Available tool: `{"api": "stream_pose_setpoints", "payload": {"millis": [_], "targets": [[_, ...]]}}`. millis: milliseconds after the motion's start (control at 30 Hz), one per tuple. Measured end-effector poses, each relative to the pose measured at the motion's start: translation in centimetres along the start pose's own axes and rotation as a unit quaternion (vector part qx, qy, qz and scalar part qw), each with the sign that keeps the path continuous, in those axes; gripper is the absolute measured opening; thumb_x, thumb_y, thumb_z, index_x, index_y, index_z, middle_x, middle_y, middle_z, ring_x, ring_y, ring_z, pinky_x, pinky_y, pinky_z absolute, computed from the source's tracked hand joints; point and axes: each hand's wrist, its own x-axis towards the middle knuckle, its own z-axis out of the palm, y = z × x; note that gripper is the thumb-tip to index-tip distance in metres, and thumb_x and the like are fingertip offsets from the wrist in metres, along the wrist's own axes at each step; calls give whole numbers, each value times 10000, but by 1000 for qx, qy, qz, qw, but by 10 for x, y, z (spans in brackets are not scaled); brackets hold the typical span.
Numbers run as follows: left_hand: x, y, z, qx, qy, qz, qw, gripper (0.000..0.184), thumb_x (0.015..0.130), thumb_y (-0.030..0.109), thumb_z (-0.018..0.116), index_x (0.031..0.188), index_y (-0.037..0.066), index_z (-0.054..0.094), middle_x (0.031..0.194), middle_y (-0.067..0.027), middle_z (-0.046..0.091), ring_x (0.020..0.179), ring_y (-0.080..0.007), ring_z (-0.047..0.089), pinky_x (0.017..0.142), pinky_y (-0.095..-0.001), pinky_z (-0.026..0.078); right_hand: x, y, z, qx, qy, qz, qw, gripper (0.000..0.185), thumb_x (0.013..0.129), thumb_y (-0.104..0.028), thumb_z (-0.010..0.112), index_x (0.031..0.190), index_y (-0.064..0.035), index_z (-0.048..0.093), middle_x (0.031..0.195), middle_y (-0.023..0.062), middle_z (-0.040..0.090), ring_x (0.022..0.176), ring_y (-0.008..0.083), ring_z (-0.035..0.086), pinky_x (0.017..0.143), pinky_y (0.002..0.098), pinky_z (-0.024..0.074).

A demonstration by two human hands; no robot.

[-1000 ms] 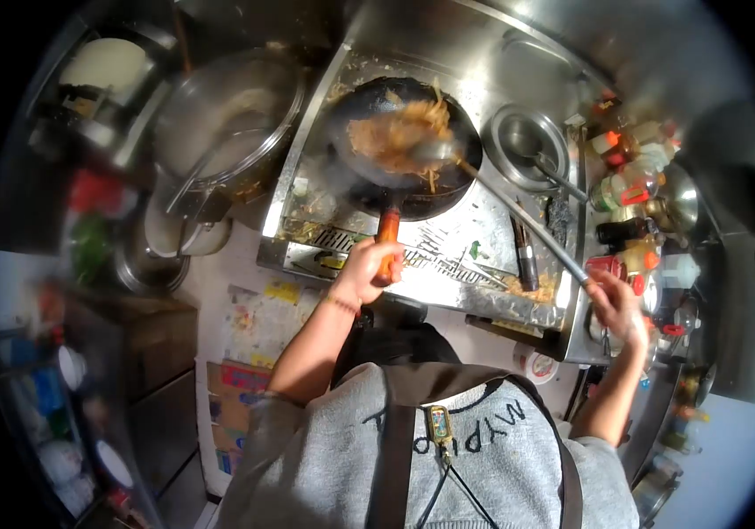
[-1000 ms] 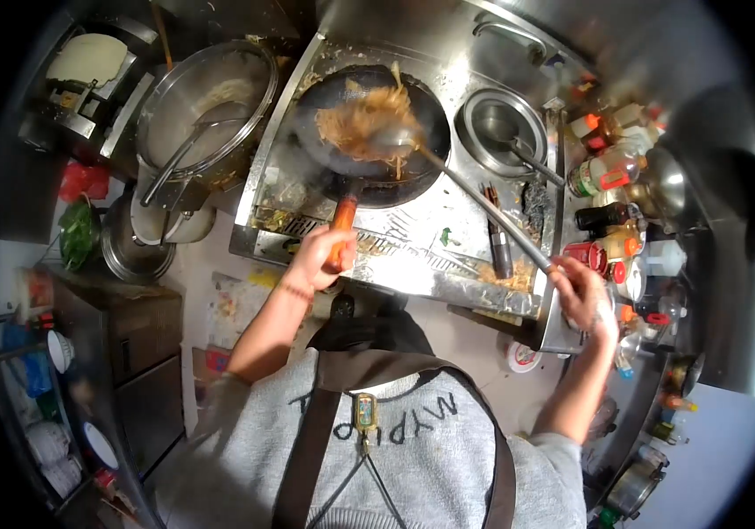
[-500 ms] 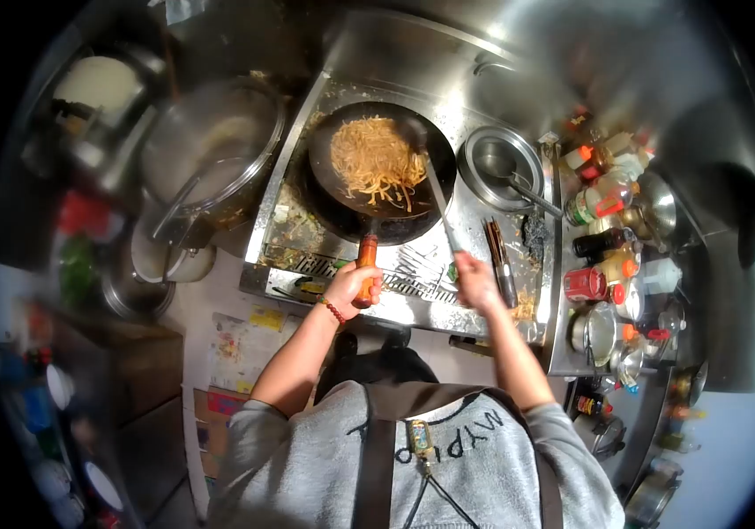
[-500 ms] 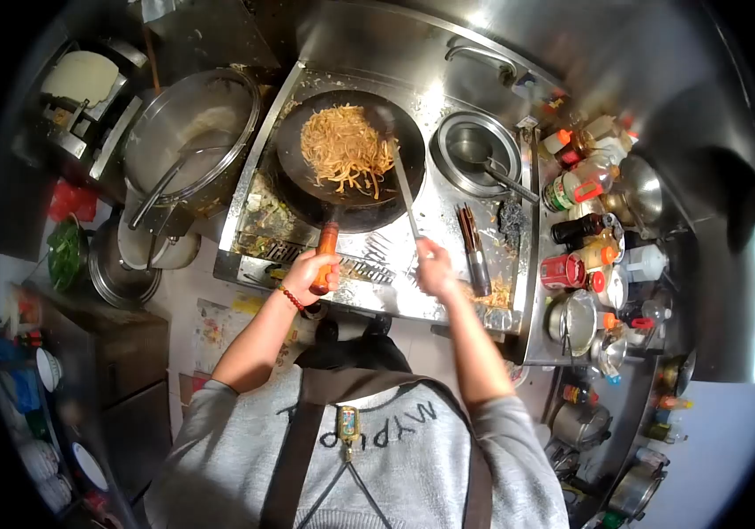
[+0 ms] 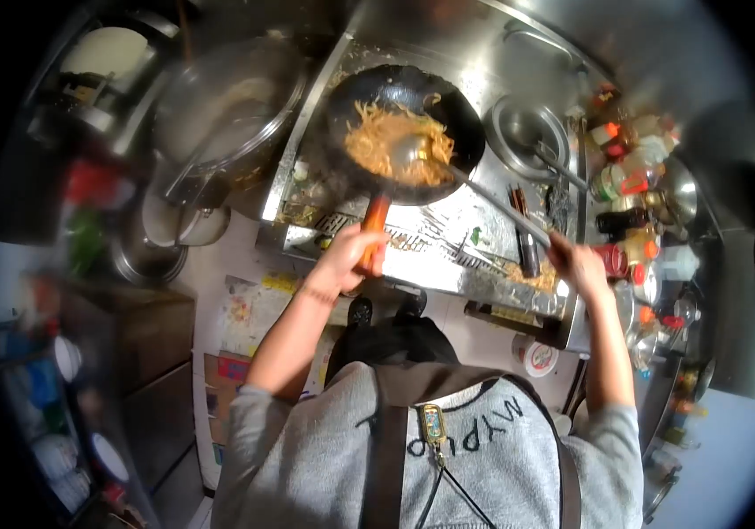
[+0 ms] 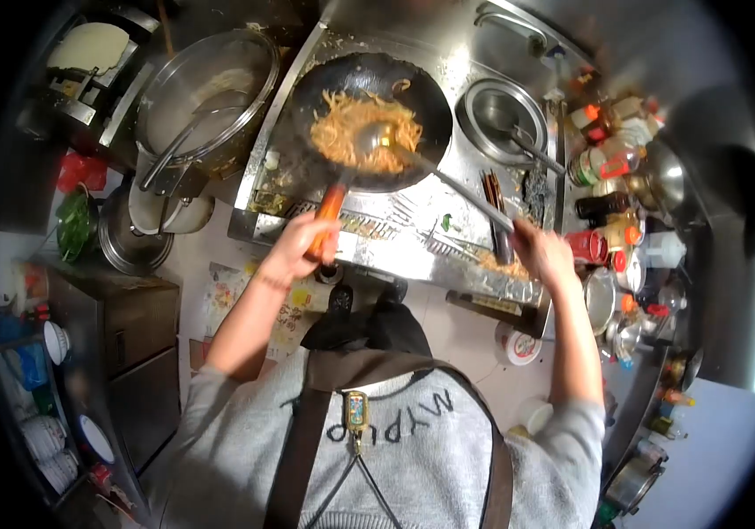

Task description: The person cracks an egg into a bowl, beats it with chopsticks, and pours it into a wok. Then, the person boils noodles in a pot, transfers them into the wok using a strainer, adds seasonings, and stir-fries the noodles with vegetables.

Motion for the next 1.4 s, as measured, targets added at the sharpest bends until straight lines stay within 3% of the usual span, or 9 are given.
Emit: {"api": "stream_pose_setpoints", "payload": {"millis": [100,333,533,600,767,867,1000,1200,1400], "targets": [[1,-36,-6,-28,6,3,1000,101,844,74,571,875,43,479,592,-52,482,430,-128,459,384,-272,373,50,-18,22,0,-49,42,998,246,901,-328,505,1000,-108,554,816,182,650,766,375,625,678,473,491],[-17,-8,23,-75,-4,-21,997,96,822,72,581,798,12,510,595,-75,519,422,-167,497,408,-307,408,-44,-20,-84,351,-108,176,913,226,906,-169,569,1033,16,589,573,-17,483,420,22,358,378,220,284],[50,-23,3,-43,0,-8,999,96,834,50,567,855,15,481,675,-65,492,523,-144,486,442,-289,400,29,-25,24,284,-65,153,944,325,888,-279,579,1076,-17,625,930,156,681,777,233,636,749,353,488],[53,-26,2,-26,3,-8,1000,99,833,49,566,857,17,475,683,-67,490,520,-144,486,441,-289,400,41,-18,35,427,-112,178,879,339,898,-259,551,1116,-4,596,727,92,642,506,133,533,454,305,426],[53,-22,5,-45,8,-33,998,125,826,53,581,874,34,467,693,-70,495,522,-147,488,443,-289,405,35,-72,38,545,-90,296,779,369,946,-288,487,1217,-40,521,595,-2,526,422,82,452,352,236,341],[55,-23,6,-49,2,-47,998,127,824,54,585,870,39,468,695,-69,497,523,-148,487,443,-291,405,76,-126,88,520,-67,272,807,409,932,-317,508,1218,-25,524,629,19,558,460,93,483,411,256,398],[51,-20,-2,-20,-7,-32,999,135,822,64,604,859,37,477,686,-60,497,511,-127,475,440,-280,398,67,-127,137,379,25,31,925,388,893,-263,583,1189,-16,549,723,69,628,536,160,552,524,307,462],[-57,16,-14,20,14,-65,998,98,833,77,550,886,23,487,564,-64,486,409,-150,474,354,-289,383,-90,-30,13,130,-2,52,990,379,796,-205,694,1166,-169,617,798,80,691,665,249,669,641,358,535],[8,7,-16,-24,-22,-13,999,101,807,68,587,772,16,507,579,-50,495,448,-115,477,423,-252,397,15,-16,-6,45,-112,41,992,244,878,-303,550,1009,-103,599,851,149,661,790,328,641,674,427,497]]}}
